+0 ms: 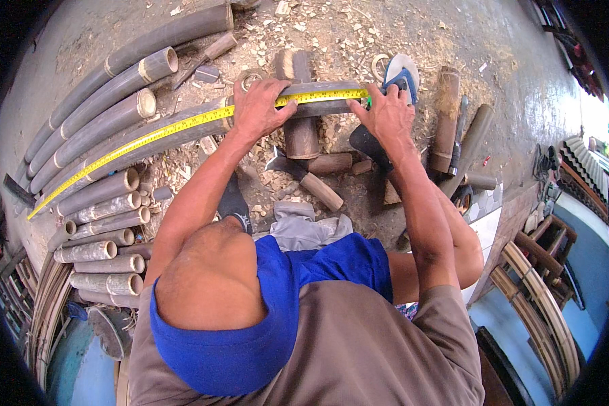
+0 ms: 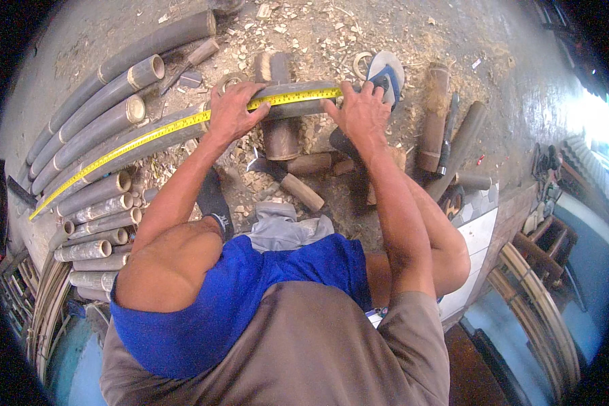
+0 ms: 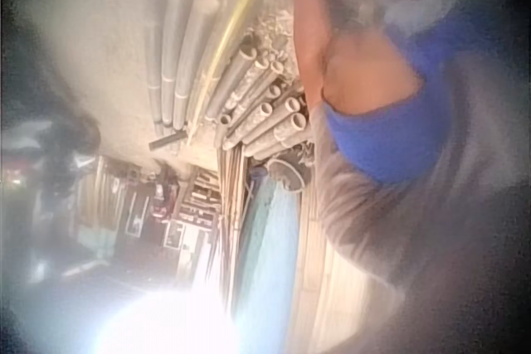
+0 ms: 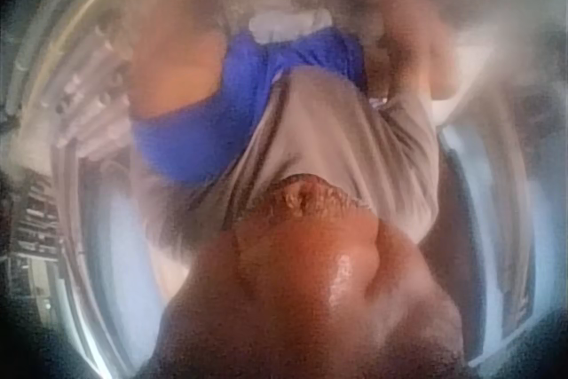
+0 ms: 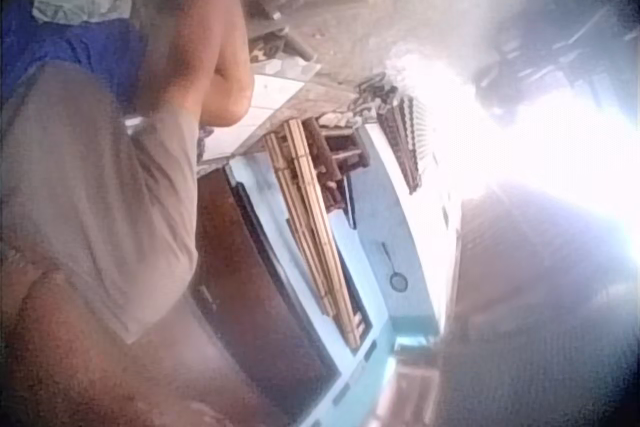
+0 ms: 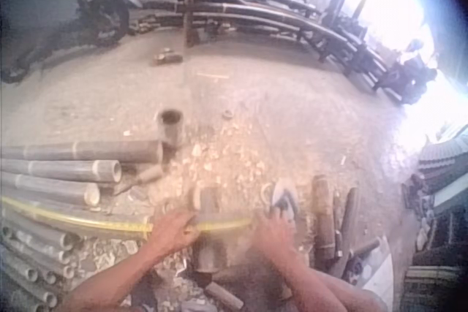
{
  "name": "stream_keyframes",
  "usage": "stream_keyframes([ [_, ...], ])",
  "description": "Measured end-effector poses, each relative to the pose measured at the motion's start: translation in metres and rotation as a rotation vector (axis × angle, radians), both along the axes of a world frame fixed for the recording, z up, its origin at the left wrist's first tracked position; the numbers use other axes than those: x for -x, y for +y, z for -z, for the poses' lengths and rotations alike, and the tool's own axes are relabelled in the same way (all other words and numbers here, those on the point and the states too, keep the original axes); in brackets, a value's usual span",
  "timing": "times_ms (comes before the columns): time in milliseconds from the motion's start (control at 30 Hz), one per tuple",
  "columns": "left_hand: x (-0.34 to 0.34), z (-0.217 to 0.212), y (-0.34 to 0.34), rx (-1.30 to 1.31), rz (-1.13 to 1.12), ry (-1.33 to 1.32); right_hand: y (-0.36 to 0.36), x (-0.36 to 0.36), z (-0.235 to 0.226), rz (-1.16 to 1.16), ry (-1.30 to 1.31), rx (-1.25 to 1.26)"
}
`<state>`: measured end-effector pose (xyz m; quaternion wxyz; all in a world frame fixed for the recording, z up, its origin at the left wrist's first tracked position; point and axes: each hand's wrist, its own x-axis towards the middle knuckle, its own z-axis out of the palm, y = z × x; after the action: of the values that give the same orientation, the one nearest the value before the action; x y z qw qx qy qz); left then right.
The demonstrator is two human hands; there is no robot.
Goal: The person sits on the ground and assembles bamboo pieces by inserting smaller segments into larger ones, using a wooden mallet to tap them into place. They measure a bamboo piece with a tape measure and continue fitting components together.
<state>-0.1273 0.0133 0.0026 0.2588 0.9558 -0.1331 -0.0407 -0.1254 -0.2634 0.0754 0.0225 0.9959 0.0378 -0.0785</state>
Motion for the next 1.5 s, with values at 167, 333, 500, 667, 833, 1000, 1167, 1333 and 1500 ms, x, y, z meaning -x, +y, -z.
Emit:
stream_keyframes([
  [167, -0.001, 0.002, -0.001, -0.017, -0.014, 0.014, -0.009, -0.001, 0.003, -0.038, -0.054, -0.021],
  [333, -0.001, 0.001, -0.001, -0.04, 0.016, 0.021, -0.013, -0.001, -0.001, -0.06, -0.031, -0.036],
  [500, 0.0, 0.006, 0.001, -0.039, 0.025, -0.012, -0.013, -0.002, -0.002, -0.071, -0.028, -0.034],
  [667, 0.0, 0.007, 0.0, -0.038, 0.032, -0.019, -0.014, -0.004, -0.003, -0.074, -0.018, -0.013],
  [833, 0.001, 0.004, -0.001, -0.038, 0.037, -0.026, -0.017, -0.004, -0.001, -0.084, -0.011, -0.001],
  [1000, 0.001, 0.005, 0.0, -0.039, 0.044, -0.035, -0.019, -0.004, 0.002, -0.09, -0.029, -0.055],
  [1167, 0.002, 0.004, 0.0, -0.054, 0.054, -0.051, -0.018, -0.003, 0.001, -0.081, -0.03, -0.052],
  [1333, 0.002, 0.0, -0.001, -0.058, 0.053, -0.028, -0.021, -0.004, 0.003, -0.097, -0.029, -0.069],
  [1500, 0.002, 0.001, 0.0, -0.057, 0.054, -0.025, -0.023, -0.005, 0.003, -0.108, -0.029, -0.075],
])
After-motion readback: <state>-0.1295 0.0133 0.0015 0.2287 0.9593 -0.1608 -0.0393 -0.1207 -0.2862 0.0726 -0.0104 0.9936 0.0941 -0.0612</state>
